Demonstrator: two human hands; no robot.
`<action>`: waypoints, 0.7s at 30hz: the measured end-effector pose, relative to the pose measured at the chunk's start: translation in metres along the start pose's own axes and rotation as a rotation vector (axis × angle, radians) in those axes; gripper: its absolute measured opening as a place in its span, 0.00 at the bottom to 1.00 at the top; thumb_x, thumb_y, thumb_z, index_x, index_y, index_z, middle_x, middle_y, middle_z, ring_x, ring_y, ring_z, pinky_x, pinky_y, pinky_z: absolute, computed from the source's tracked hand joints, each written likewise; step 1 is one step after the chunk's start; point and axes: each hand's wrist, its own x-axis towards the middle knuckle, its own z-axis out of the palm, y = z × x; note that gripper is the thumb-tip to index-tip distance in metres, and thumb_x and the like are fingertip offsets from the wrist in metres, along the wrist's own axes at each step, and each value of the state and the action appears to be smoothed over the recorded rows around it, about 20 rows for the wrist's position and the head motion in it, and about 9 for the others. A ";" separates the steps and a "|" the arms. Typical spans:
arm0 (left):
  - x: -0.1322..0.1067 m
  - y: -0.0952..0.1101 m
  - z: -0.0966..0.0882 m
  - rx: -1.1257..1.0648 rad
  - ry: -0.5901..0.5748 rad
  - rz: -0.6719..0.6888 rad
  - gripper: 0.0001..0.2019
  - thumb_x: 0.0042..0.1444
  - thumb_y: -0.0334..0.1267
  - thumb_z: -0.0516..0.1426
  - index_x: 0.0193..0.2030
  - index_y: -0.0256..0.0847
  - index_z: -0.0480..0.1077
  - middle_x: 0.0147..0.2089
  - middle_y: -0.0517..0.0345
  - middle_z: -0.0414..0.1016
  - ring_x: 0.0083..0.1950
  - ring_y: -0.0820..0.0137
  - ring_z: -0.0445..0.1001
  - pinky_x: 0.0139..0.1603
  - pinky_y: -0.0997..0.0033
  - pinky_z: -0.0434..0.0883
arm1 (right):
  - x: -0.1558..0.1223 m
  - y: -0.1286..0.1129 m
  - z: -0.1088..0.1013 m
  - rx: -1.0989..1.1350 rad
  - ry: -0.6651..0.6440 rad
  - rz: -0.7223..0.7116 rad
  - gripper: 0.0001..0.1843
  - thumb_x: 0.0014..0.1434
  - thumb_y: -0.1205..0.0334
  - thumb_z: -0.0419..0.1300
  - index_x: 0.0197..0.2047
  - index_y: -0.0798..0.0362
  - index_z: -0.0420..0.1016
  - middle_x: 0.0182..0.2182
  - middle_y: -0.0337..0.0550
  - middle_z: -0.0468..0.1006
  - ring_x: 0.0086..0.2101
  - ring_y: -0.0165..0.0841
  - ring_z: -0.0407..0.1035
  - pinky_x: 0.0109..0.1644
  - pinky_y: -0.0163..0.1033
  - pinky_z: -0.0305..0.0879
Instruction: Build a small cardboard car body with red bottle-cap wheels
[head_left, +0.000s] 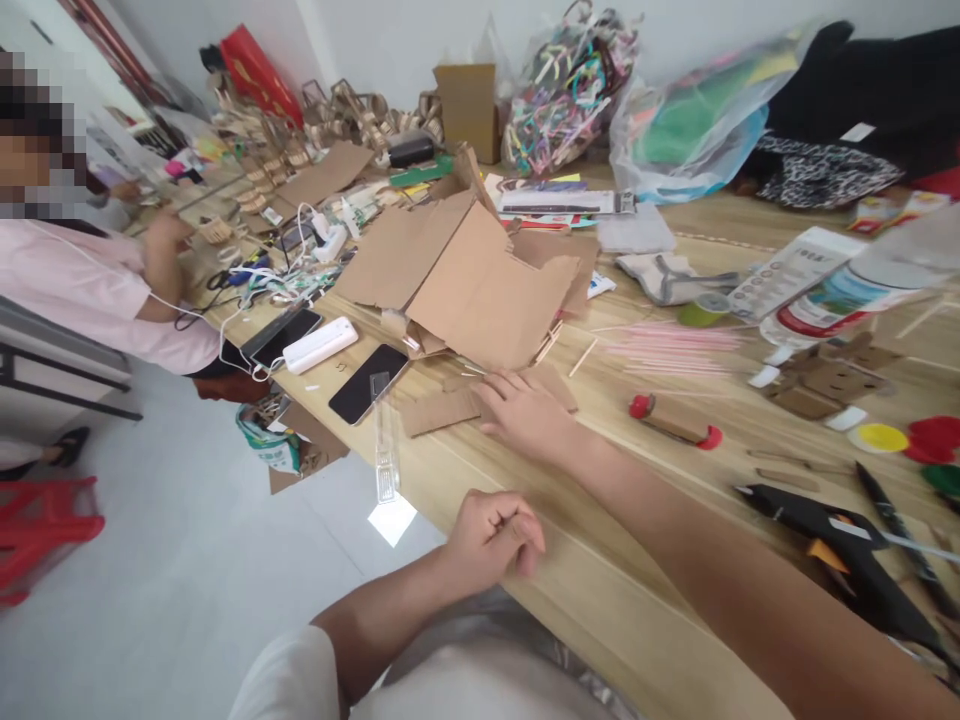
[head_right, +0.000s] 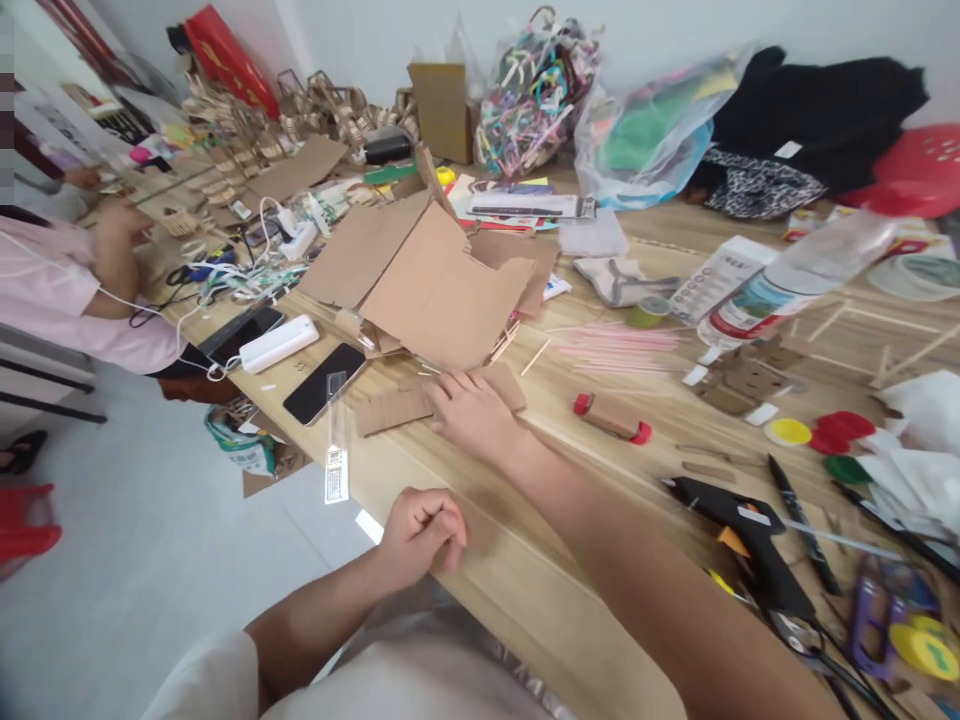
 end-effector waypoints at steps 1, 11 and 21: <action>-0.003 -0.001 -0.007 0.019 0.023 0.005 0.35 0.58 0.74 0.55 0.21 0.42 0.66 0.13 0.63 0.65 0.15 0.76 0.62 0.20 0.77 0.63 | -0.004 0.002 0.005 -0.008 0.006 -0.010 0.23 0.63 0.63 0.67 0.61 0.54 0.75 0.58 0.59 0.81 0.60 0.51 0.73 0.61 0.55 0.70; -0.018 -0.020 -0.037 0.122 0.128 0.074 0.35 0.64 0.68 0.54 0.17 0.43 0.59 0.12 0.63 0.60 0.15 0.78 0.57 0.18 0.77 0.55 | -0.042 0.012 0.001 0.062 -0.019 0.097 0.25 0.57 0.63 0.72 0.57 0.53 0.74 0.49 0.54 0.82 0.50 0.50 0.78 0.51 0.51 0.75; -0.027 -0.022 -0.035 -0.003 0.083 0.218 0.27 0.68 0.61 0.56 0.25 0.42 0.64 0.16 0.64 0.65 0.19 0.76 0.64 0.27 0.74 0.66 | -0.089 -0.019 -0.015 -0.115 0.092 -0.008 0.11 0.61 0.76 0.63 0.36 0.49 0.74 0.31 0.43 0.80 0.31 0.38 0.78 0.31 0.39 0.68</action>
